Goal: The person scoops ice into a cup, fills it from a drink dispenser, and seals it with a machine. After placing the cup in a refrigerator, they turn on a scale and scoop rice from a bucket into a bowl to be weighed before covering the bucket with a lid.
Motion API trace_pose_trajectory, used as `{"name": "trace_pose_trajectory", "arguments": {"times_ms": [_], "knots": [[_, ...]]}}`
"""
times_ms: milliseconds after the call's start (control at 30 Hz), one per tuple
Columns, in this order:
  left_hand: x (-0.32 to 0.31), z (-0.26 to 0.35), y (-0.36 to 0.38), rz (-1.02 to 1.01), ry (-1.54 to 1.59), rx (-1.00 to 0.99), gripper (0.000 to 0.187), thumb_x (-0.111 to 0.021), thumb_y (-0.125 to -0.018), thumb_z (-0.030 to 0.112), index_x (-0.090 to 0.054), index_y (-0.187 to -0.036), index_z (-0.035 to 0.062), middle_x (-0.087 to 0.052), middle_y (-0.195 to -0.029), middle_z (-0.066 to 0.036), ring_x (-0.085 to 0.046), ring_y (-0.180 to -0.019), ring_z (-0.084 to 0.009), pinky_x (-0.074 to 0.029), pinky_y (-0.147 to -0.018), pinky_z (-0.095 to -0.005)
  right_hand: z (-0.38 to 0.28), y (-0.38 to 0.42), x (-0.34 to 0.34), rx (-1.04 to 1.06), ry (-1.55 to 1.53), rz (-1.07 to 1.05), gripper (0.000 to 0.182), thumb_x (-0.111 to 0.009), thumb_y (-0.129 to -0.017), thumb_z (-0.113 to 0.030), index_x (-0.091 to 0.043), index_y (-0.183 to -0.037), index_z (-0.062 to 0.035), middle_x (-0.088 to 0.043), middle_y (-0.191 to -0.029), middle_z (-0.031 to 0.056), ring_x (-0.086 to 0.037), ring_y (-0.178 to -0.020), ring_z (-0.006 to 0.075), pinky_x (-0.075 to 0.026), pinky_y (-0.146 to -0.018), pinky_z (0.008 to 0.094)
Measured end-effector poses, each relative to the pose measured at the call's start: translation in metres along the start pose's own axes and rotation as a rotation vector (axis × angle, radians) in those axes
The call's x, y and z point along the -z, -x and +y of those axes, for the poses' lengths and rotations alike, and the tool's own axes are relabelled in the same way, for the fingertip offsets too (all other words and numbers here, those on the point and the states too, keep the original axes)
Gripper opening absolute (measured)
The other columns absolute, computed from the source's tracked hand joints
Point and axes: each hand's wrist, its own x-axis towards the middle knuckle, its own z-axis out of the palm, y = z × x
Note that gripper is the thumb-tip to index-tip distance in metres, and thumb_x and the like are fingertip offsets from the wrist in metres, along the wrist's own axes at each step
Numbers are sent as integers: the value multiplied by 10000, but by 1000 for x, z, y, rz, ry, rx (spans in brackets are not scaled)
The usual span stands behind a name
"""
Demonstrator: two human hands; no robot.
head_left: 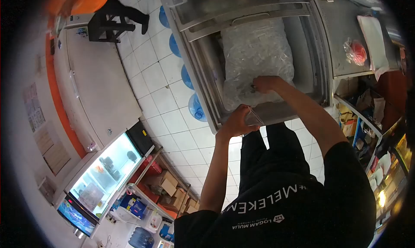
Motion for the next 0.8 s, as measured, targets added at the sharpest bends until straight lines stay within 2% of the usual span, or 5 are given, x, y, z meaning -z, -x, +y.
{"name": "trace_pose_trajectory", "arguments": {"times_ms": [167,267,333,433,800], "knots": [[10,8,2,101,68,-7,703,-821,-676,364,-545,-1201,-13,-524,-1224,-179,-513,-1176,-323,-416,-1003,-387,-6,12,38,-9,-72,-252,305,-557,-867,-251,-682,-888,27,-657,-723,184,-650,-699,303,-499,-657,465],[2,-6,-2,81,86,-64,733,-808,-725,402,-507,-1289,42,-478,-1303,-147,-501,-1225,-289,-431,-1036,-380,-2,6,9,2,-14,-141,278,-574,-839,-245,-691,-876,5,-680,-779,181,-671,-758,312,-512,-696,468],[-5,-6,-5,67,59,-73,707,-810,-734,372,-509,-1287,49,-483,-1293,-145,-499,-1230,-291,-428,-1042,-385,0,13,-4,164,207,210,250,-554,-812,-180,-682,-967,-31,-688,-896,201,-670,-817,356,-525,-715,457],[-7,-3,-7,109,11,-75,725,-820,-689,374,-526,-1230,-9,-502,-1269,-179,-501,-1201,-327,-407,-1022,-391,-7,18,1,-11,109,112,262,-569,-793,-206,-694,-963,-53,-676,-959,216,-653,-911,380,-523,-785,459],[-15,-9,5,159,148,-118,787,-814,-701,357,-461,-1297,-18,-470,-1317,-195,-460,-1259,-330,-374,-1070,-387,3,8,-4,120,112,359,275,-591,-797,-267,-708,-966,-84,-684,-964,152,-649,-913,354,-503,-814,473]]}}
